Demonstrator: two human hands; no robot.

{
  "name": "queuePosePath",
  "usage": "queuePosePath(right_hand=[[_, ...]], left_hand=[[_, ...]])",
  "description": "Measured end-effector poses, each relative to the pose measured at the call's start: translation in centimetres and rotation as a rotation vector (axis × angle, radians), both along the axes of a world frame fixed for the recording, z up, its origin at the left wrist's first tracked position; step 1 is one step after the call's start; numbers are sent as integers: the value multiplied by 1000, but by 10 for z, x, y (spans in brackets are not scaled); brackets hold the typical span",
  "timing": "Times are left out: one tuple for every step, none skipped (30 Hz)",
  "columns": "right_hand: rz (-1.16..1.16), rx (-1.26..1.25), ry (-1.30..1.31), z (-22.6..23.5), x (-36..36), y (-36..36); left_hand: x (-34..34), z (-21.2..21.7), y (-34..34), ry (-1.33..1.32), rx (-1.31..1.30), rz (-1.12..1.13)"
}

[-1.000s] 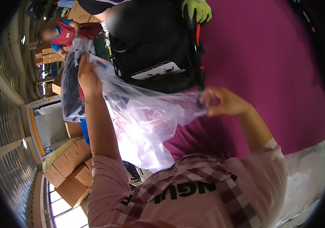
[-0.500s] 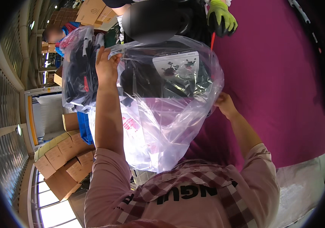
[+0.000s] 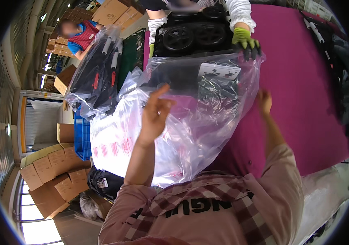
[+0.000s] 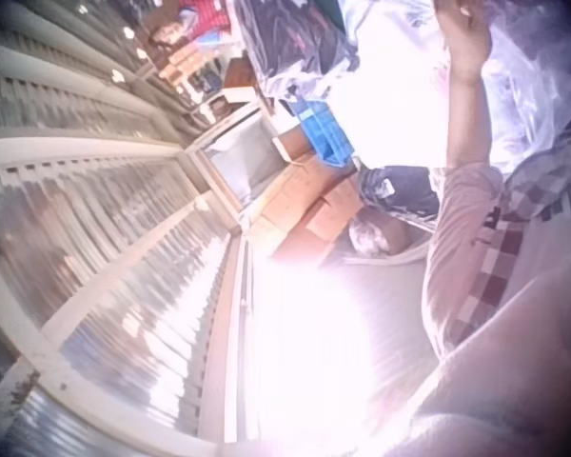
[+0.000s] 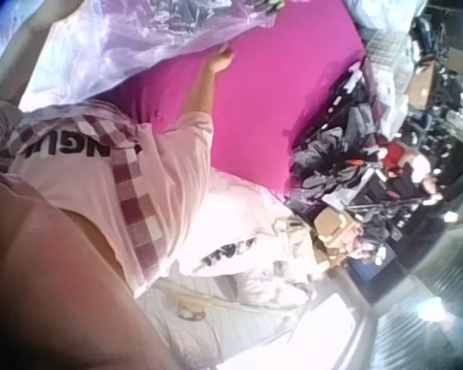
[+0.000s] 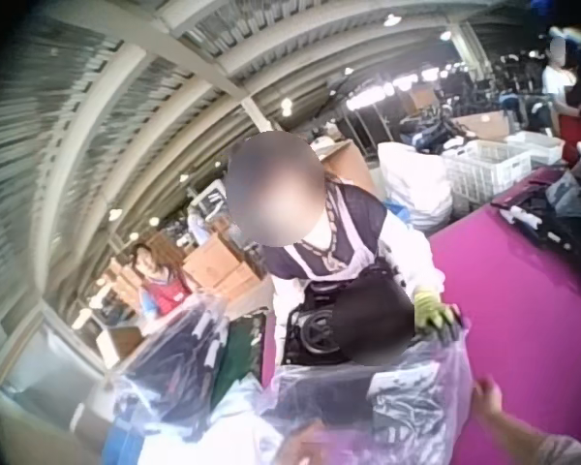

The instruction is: The person unpacks folded baby strollers from plastic bags, places them on a pink table, and attaches wheels to each stroller. The person repeats this process for several strollers, handling wheels and frames by hand.

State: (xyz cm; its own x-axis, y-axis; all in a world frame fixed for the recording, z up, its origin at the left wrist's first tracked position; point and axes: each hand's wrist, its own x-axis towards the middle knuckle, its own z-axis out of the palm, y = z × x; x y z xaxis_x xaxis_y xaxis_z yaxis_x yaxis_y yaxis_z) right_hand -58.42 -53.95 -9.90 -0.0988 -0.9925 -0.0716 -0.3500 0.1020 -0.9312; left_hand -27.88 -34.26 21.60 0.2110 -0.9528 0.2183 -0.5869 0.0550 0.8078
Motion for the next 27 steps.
queuePosePath(right_hand=[[101, -62, 25, 0, -6, 61], [82, -18, 132, -8, -28, 115], [72, 32, 234, -18, -45, 170], [95, 40, 205, -21, -58, 226], [154, 10, 282, -8, -61, 274], [201, -20, 368, 6, -64, 307], [249, 28, 441, 15, -73, 323], [271, 91, 518, 21, -85, 330], [298, 156, 578, 27, -94, 332], [193, 186, 516, 42, -102, 324], [98, 186, 559, 61, -106, 317], [10, 130, 455, 82, -109, 310], [-50, 46, 417, 97, -113, 307], [-84, 53, 391, 113, -116, 305], [-122, 11, 334, 116, -119, 308], [-138, 42, 350, 117, -127, 316], [-151, 72, 354, 113, -129, 325], [-150, 103, 348, 107, -126, 333], [-141, 118, 353, 103, -122, 345], [-131, 182, 382, 78, -121, 358], [-94, 292, 338, 68, -117, 367], [-20, 265, 308, 55, -117, 372], [42, 249, 290, 52, -121, 370], [104, 233, 273, 51, -127, 363], [111, 180, 338, 37, -140, 346], [87, 169, 328, 36, -152, 328], [60, 155, 321, 40, -165, 304]], left_hand=[[-1, -9, 17, 57, 87, -20], [-7, -17, 19, 62, 90, -134], [-18, -25, 19, 170, 86, -207], [-28, -32, 26, 278, 96, -269], [-31, -35, 41, 227, 98, -293], [-35, -39, 52, 182, 92, -328], [-43, -46, 62, 146, 87, -376], [-52, -55, 67, 36, -41, -369], [-53, -80, 76, -6, -27, -245], [-57, -104, 80, -40, -9, -128], [-61, -108, 79, 162, 20, -234], [-63, -111, 75, 352, 52, -335], [-69, -123, 75, 410, 57, -339], [-78, -126, 78, 343, 33, -374], [-85, -127, 81, 266, 4, -400], [-93, -126, 85, 192, -29, -420], [-97, -122, 89, 95, 34, -432], [-98, -118, 92, 79, 149, -468], [-101, -116, 92, 63, 263, -498], [-104, -115, 94, 42, 379, -523], [-105, -120, 96, 61, 427, -576], [-106, -130, 97, 86, 474, -626], [-115, -134, 96, 118, 530, -677], [-126, -138, 91, 89, 573, -695], [-140, -142, 85, 61, 615, -712], [-154, -144, 81, 31, 665, -717], [-168, -153, 75, 21, 680, -715]])
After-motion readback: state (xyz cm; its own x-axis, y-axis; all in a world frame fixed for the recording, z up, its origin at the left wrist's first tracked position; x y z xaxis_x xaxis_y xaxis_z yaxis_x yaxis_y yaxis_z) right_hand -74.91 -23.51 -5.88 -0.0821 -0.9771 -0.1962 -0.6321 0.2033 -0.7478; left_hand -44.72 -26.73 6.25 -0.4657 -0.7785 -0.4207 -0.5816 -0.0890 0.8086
